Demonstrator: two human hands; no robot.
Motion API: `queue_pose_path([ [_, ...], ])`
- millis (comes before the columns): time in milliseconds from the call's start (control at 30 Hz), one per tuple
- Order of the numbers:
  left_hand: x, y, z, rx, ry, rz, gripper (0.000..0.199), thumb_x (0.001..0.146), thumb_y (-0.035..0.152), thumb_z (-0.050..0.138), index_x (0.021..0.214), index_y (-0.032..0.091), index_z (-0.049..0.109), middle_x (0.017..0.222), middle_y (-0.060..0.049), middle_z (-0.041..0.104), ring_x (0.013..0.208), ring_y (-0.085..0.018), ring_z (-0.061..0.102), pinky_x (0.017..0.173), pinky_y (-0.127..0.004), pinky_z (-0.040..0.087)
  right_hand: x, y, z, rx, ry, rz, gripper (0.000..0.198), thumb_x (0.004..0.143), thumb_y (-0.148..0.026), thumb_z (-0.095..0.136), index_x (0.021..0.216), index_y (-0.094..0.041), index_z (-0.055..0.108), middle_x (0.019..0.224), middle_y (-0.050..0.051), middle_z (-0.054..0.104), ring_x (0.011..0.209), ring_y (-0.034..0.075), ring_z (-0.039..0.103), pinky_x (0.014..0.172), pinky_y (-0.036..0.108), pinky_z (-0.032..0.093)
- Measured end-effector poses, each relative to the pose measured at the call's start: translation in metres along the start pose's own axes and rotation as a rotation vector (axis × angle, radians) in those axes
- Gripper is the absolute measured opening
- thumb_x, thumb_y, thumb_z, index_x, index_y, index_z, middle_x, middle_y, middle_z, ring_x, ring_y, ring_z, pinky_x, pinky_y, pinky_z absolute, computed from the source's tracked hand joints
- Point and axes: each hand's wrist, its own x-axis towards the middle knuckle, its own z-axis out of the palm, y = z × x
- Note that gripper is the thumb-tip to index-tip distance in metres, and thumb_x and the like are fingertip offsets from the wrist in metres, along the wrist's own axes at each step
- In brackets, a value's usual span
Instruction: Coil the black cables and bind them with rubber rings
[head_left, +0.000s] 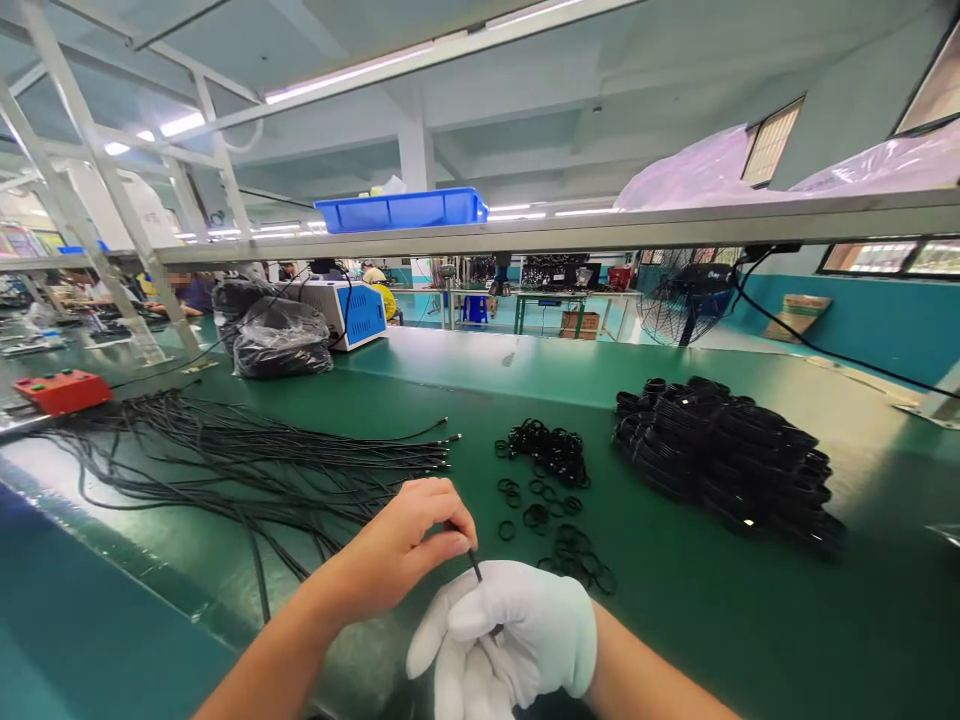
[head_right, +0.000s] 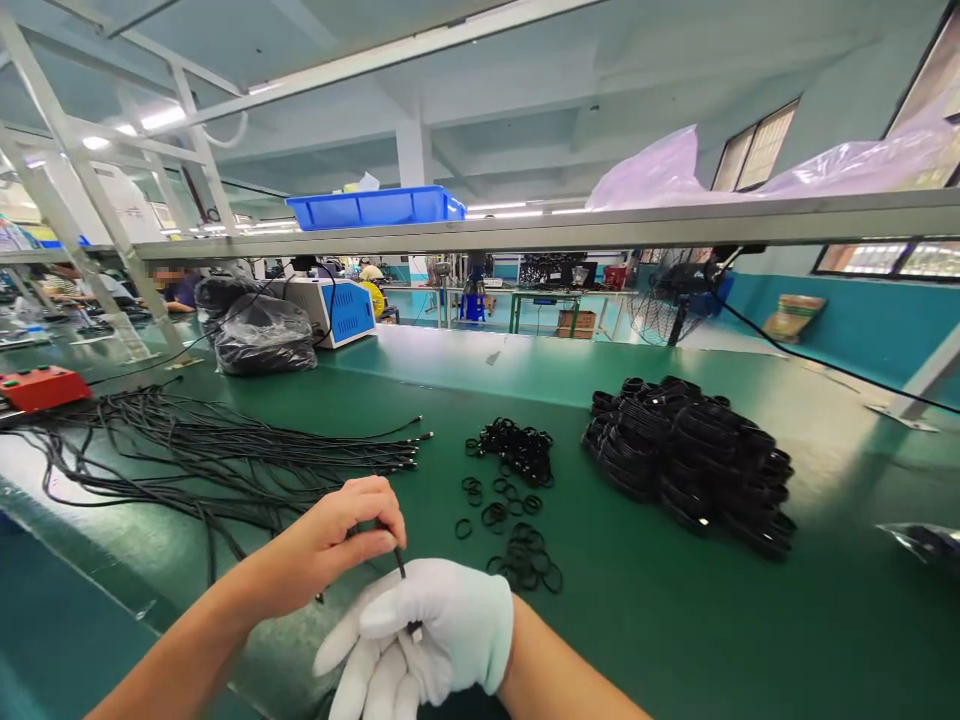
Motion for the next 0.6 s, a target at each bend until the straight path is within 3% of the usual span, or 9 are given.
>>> queue_pose_path([
  [133, 0.007, -0.002, 0.002, 0.007, 0.044, -0.032, 0.016, 0.084, 0.019, 0.051, 0.073, 0.021, 0.063, 0.077, 0.002, 0.061, 0.079, -0.014, 0.055, 0.08, -0.025, 0.039, 0.004, 0.002, -0.007, 0.021, -0.056, 0.0, 0.037, 0.078, -0.028, 0.037, 0.098, -0.003, 0.057, 0.071, 0.015, 0.067, 0.054, 0.022, 0.067, 0.037, 0.028, 0.05],
  [267, 0.009, -0.018, 0.017, 0.055, 0.092, -0.003, 0.021, 0.088, 0.025, 0.047, 0.082, 0.023, 0.066, 0.082, 0.001, 0.065, 0.083, -0.015, 0.057, 0.08, -0.026, 0.041, -0.006, -0.002, -0.001, -0.047, 0.018, -0.049, 0.039, 0.081, -0.033, 0.039, 0.089, -0.001, 0.06, 0.062, 0.012, 0.065, 0.043, 0.014, 0.06, 0.041, 0.023, 0.048],
  [400, -0.011, -0.067, 0.033, 0.314, 0.137, -0.036, 0.029, 0.092, 0.029, 0.038, 0.095, 0.025, 0.067, 0.085, -0.001, 0.069, 0.081, -0.018, 0.062, 0.076, -0.028, 0.045, -0.046, -0.031, 0.025, -0.131, 0.223, -0.374, 0.041, 0.087, -0.046, 0.038, 0.09, -0.01, 0.056, 0.063, 0.007, 0.063, 0.053, 0.015, 0.062, 0.054, 0.03, 0.05],
  [467, -0.027, -0.091, 0.037, 0.481, 0.264, -0.045, 0.029, 0.091, 0.031, 0.04, 0.09, 0.026, 0.068, 0.084, 0.0, 0.072, 0.079, -0.019, 0.065, 0.074, -0.028, 0.048, -0.069, -0.051, 0.035, -0.112, 0.291, -0.613, 0.033, 0.086, -0.049, 0.042, 0.092, -0.018, 0.052, 0.065, 0.0, 0.061, 0.055, 0.014, 0.061, 0.054, 0.028, 0.049],
  [533, -0.042, -0.102, 0.044, 0.606, 0.396, 0.05, 0.026, 0.091, 0.036, 0.043, 0.089, 0.03, 0.068, 0.086, 0.004, 0.073, 0.078, -0.017, 0.067, 0.071, -0.025, 0.05, -0.085, -0.069, 0.038, -0.033, 0.298, -0.811, 0.022, 0.085, -0.042, 0.051, 0.085, -0.02, 0.05, 0.063, -0.006, 0.055, 0.054, 0.009, 0.056, 0.053, 0.022, 0.046],
  [600, -0.056, -0.092, 0.054, 0.677, 0.488, 0.241, 0.028, 0.092, 0.04, 0.042, 0.087, 0.031, 0.068, 0.081, 0.006, 0.073, 0.071, -0.014, 0.068, 0.063, -0.021, 0.051, -0.095, -0.081, 0.032, 0.046, 0.332, -0.92, 0.015, 0.087, -0.034, 0.052, 0.083, -0.019, 0.052, 0.065, -0.006, 0.054, 0.058, 0.006, 0.055, 0.057, 0.019, 0.046],
])
